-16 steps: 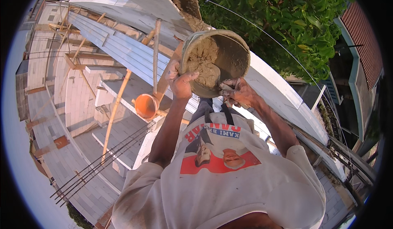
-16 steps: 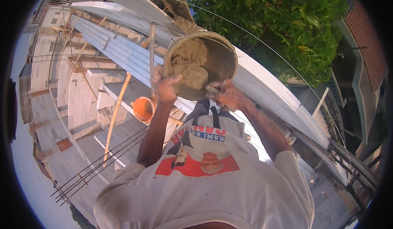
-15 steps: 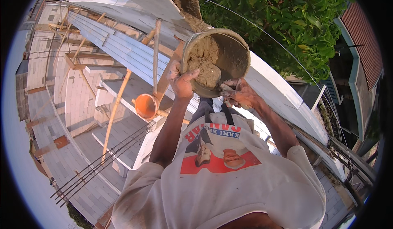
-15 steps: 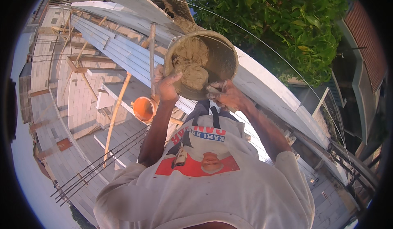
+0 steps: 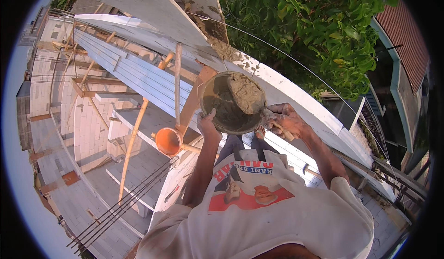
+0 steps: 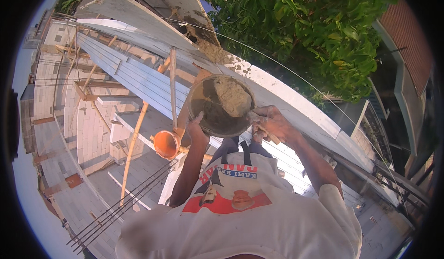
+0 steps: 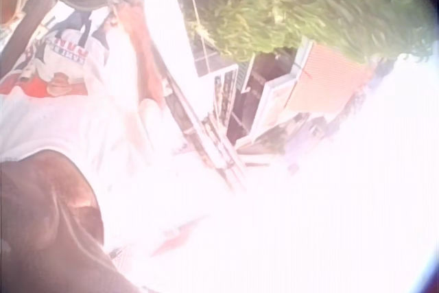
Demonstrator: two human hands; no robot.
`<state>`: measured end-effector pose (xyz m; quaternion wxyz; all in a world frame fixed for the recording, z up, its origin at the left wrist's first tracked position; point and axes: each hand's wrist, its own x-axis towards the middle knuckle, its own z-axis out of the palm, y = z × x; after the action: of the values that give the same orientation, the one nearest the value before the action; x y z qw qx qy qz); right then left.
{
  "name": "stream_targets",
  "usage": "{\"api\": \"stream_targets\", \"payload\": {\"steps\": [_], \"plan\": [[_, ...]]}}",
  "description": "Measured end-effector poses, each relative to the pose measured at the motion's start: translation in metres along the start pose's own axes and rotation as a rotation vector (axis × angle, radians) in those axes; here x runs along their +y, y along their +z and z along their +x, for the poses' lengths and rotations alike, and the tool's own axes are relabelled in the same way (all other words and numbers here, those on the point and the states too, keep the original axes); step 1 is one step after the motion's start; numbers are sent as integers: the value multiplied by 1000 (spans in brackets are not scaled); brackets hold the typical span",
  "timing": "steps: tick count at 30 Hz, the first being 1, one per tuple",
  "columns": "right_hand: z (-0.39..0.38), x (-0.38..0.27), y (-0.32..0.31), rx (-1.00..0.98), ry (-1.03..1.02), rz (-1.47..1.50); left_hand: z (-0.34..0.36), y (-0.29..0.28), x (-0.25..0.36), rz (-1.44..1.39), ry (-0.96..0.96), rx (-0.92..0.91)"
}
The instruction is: The person scoops cement mortar from a metal pan using a trowel and applies it to a concrete wall. They repeatedly smooth the mortar onto the surface while standing on a wooden scaffolding platform.
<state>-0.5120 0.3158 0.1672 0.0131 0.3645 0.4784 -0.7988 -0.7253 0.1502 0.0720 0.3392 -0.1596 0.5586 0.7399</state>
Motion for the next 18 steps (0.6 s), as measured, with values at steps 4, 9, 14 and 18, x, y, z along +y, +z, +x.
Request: {"api": "stream_targets", "payload": {"steps": [4, 9, 14, 18], "plan": [[33, -58, -4, 105, -74, -259, 19, -48, -24, 91, -12, 71], [201, -87, 1, 355, -744, -1133, 8, -43, -20, 234, -35, 83], [173, -97, 53, 564, -693, -1160, 10, -57, -14, 167, 55, 105], [92, -31, 28, 479, -645, -993, 18, -55, -10, 178, 156, 39]]}}
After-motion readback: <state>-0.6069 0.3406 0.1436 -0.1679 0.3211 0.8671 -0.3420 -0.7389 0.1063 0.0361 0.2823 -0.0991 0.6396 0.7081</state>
